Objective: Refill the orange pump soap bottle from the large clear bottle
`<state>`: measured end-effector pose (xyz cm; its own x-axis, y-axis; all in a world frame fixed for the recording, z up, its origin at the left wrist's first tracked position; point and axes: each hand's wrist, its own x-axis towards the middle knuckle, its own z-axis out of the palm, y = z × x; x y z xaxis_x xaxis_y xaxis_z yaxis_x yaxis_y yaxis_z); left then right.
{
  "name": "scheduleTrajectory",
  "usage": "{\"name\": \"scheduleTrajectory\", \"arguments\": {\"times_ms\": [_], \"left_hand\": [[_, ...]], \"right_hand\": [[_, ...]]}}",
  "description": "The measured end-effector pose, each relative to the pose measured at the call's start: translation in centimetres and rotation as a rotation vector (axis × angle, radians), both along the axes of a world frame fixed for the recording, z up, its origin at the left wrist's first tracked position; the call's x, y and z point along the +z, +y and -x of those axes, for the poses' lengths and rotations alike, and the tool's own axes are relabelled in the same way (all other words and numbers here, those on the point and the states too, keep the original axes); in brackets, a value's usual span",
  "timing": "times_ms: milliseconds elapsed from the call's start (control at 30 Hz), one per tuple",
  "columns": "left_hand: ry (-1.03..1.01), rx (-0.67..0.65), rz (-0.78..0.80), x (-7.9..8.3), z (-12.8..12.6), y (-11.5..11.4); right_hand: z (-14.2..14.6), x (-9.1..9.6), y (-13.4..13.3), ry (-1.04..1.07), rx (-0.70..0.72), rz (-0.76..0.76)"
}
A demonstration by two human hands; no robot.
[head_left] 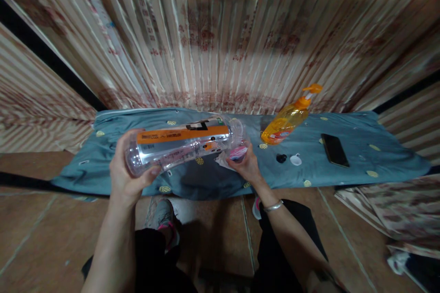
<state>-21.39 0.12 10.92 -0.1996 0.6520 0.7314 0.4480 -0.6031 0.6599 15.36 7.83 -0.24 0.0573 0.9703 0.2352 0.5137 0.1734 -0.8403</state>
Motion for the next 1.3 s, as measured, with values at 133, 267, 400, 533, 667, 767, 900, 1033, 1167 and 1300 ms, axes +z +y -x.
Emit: {"name": "scheduleTrajectory", "arguments": {"times_ms": [133,267,400,533,667,767,900,1033,1167,1300], "left_hand": [[-0.006,0.003,-0.004,-0.14,0.02,0.06],[-0.007,0.026,0.011,-0.14,0.03,0.03],[-0.009,0.038,0.034,-0.09,0.08,0.01],[-0.028,0.057,0.075,0.06,-0.04,-0.07],[-0.033,0.076,0.098,0.36,-0.32,-0.22],[-0.049,0.078,0.101,0.61,-0.48,-0.27],[-0.050,0.073,0.103,0.69,-0.47,-0.26],[-0.033,0.084,0.107,0.51,-0.33,-0.29],[-0.028,0.085,0.113,0.49,-0.30,-0.41],[-0.061,0.086,0.102,0.66,-0.46,-0.34]], "right_hand": [[-0.08,-0.05,0.02,-0.013,0.001,0.002],[-0.11,-0.04,0.02,-0.005,0.004,0.002],[0.00,-0.03,0.01,0.004,-0.001,-0.011],[0.11,0.16,-0.06,-0.001,-0.012,0.007],[0.12,0.36,-0.11,0.010,-0.009,0.007],[0.09,0.41,-0.14,0.024,-0.006,-0.001],[0.03,0.41,-0.16,0.028,0.004,0.014],[0.02,0.38,-0.11,0.019,0.011,0.008],[0.07,0.41,-0.07,0.006,0.005,0.009],[0.07,0.47,-0.12,0.007,-0.007,-0.007]]}}
